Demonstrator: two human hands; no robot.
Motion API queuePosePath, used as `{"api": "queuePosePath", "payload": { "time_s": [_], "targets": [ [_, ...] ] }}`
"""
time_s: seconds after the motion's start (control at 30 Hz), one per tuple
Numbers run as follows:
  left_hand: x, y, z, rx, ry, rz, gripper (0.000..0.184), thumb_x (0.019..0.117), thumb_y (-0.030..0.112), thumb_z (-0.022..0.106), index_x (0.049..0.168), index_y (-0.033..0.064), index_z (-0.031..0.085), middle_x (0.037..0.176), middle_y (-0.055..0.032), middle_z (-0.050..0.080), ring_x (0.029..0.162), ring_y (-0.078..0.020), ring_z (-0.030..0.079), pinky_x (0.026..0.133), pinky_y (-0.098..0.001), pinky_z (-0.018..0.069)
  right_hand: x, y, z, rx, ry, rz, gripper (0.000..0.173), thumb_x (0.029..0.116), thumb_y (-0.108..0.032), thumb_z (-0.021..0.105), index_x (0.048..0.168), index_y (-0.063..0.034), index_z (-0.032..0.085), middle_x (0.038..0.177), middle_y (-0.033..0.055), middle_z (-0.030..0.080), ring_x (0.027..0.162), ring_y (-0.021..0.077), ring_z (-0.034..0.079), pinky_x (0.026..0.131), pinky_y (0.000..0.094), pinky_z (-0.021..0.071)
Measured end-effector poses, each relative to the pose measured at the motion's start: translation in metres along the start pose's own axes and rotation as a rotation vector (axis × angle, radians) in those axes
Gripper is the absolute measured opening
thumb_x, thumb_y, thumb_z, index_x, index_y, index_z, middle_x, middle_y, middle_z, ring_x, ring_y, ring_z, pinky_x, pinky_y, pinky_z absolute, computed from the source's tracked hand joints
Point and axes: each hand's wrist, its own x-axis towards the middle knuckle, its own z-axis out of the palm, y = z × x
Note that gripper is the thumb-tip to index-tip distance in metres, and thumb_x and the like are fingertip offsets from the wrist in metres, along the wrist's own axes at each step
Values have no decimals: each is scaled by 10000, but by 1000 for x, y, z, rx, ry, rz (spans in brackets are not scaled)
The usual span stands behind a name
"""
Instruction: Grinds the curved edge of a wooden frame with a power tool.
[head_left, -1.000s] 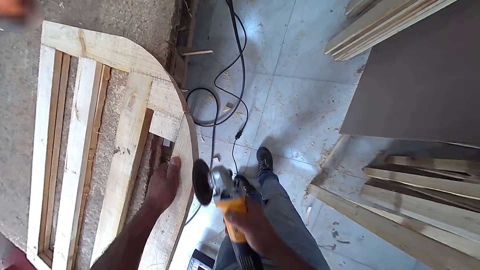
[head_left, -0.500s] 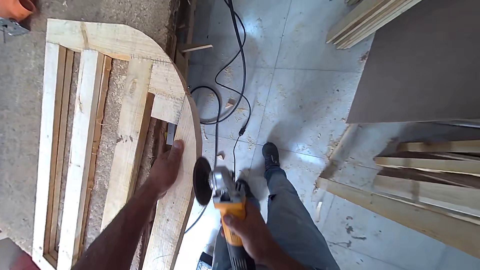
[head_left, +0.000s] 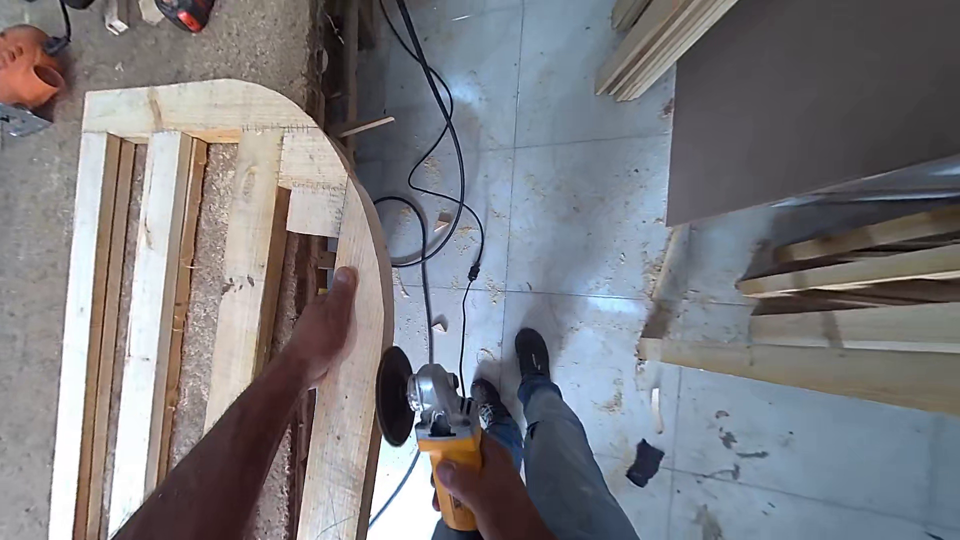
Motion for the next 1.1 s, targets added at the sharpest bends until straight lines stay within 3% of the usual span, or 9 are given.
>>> {"api": "queuePosePath", "payload": {
  "time_s": [0.2,0.33,0.4,0.47,0.57,0.73,0.87,1.0,1.1],
  "targets": [
    [0,-3,0,-2,4,13,888,964,780,161,1232,93,655,1106,-155,706,1027,-268,698,865,-556,579,51,-40,-2,12,11,-47,538,848,-416,707,1163,4,595,888,89,717,770,227,738,711,425,654],
    [1,-3,1,-18,14,-6,859,977,762,171,1219,88,646,1039,-143,709,953,-250,710,810,-519,597,-3,4,1,-27,-5,-12,623,774,-483,778,1180,-43,604,897,44,732,740,190,738,670,411,651],
    [0,-2,2,-13,20,-15,864,972,767,168,1216,88,643,1039,-140,707,953,-244,708,810,-515,594,-7,5,9,-5,-8,-42,596,788,-456,777,1173,-36,604,899,37,732,749,179,738,679,398,652],
    [1,-2,1,-13,11,-6,890,962,785,160,1236,90,645,1079,-140,708,1004,-249,702,851,-535,584,20,-15,11,13,5,-95,535,842,-424,725,1157,-8,605,891,52,716,766,188,730,702,408,649],
    [6,-10,0,-44,0,17,897,949,812,183,1219,108,669,1067,-124,730,984,-245,723,829,-533,609,55,-24,0,3,16,-97,539,840,-483,736,1161,-62,636,896,107,735,775,251,747,726,458,654],
    [4,-8,2,-110,-18,34,830,966,784,217,1323,149,614,1089,-103,725,980,-229,726,817,-516,621,-5,34,12,17,18,-64,620,807,-482,759,1175,-11,596,904,52,725,767,188,736,695,408,653],
    [3,-8,0,-109,-14,27,836,950,802,228,1302,152,618,1053,-106,727,937,-237,732,775,-515,626,-37,72,17,-6,12,13,602,754,-436,793,1164,-38,605,873,41,743,724,183,743,670,395,651],
    [1,-6,3,-126,7,6,829,954,796,243,1299,143,619,1061,-114,723,952,-250,728,783,-525,621,8,39,13,-2,51,-117,567,834,-447,727,1170,-7,604,910,45,716,786,178,731,717,400,649],
    [3,-8,2,-132,-3,21,836,943,810,236,1301,165,630,1087,-94,734,990,-241,729,806,-526,622,54,9,6,-32,48,-209,497,865,-474,715,1155,-76,646,885,72,745,761,221,747,709,447,651]
  ]
}}
